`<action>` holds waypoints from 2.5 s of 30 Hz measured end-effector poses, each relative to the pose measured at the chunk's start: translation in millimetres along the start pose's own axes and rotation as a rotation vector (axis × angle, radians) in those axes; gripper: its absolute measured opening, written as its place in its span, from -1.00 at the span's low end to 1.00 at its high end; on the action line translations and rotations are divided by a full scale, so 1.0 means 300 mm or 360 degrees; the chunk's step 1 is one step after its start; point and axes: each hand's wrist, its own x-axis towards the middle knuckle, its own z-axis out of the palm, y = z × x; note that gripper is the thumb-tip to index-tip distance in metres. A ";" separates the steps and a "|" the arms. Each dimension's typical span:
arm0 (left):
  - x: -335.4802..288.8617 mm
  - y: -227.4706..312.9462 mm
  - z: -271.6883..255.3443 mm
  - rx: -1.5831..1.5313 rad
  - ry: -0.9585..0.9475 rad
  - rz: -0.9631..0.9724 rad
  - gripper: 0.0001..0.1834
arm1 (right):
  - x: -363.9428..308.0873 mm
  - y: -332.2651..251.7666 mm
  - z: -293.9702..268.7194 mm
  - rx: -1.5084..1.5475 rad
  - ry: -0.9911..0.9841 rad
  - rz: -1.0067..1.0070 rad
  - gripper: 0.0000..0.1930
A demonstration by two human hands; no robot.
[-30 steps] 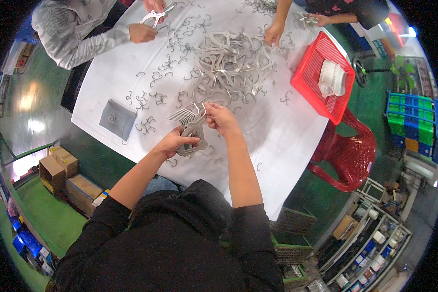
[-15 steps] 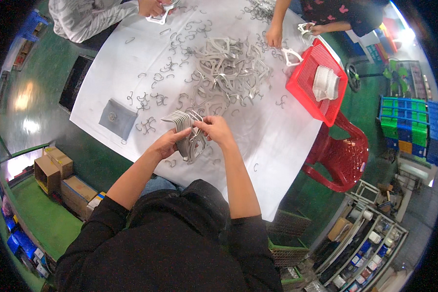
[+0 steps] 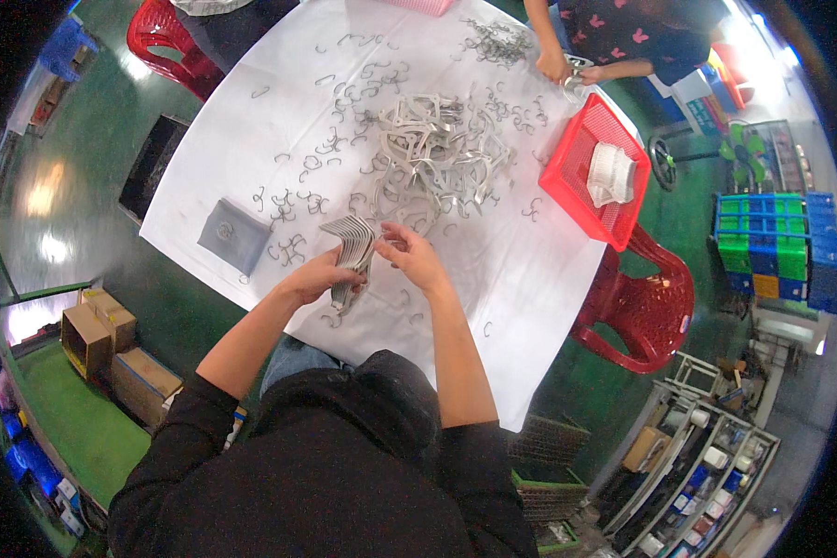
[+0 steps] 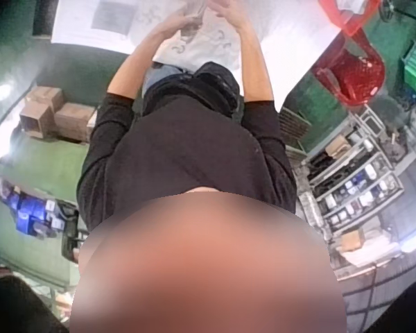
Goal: The person picks small metal hooks and white plastic frames from a table, interlocks them by hand, and stacks the assembled units into a red basket. The person also gathers remaining loose hooks and sweeps them off the table.
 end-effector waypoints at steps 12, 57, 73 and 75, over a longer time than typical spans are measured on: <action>0.052 0.112 0.073 0.0771 -0.0308 -0.0247 -0.32 | -0.078 0.010 0.017 -0.0322 0.0292 -0.0264 -0.43; 1.818 0.354 1.282 0.2841 0.0400 0.1461 -0.72 | -0.058 -0.065 -1.874 -0.2764 0.1045 -0.0642 0.02; 1.974 0.265 1.245 0.2859 0.0530 0.0904 -0.39 | 0.183 0.195 -1.990 -0.3103 0.1002 -0.0305 -0.27; 1.987 0.268 1.234 0.2783 0.0481 0.0691 -0.31 | 0.192 0.211 -1.995 -0.3184 0.1032 -0.0260 -0.32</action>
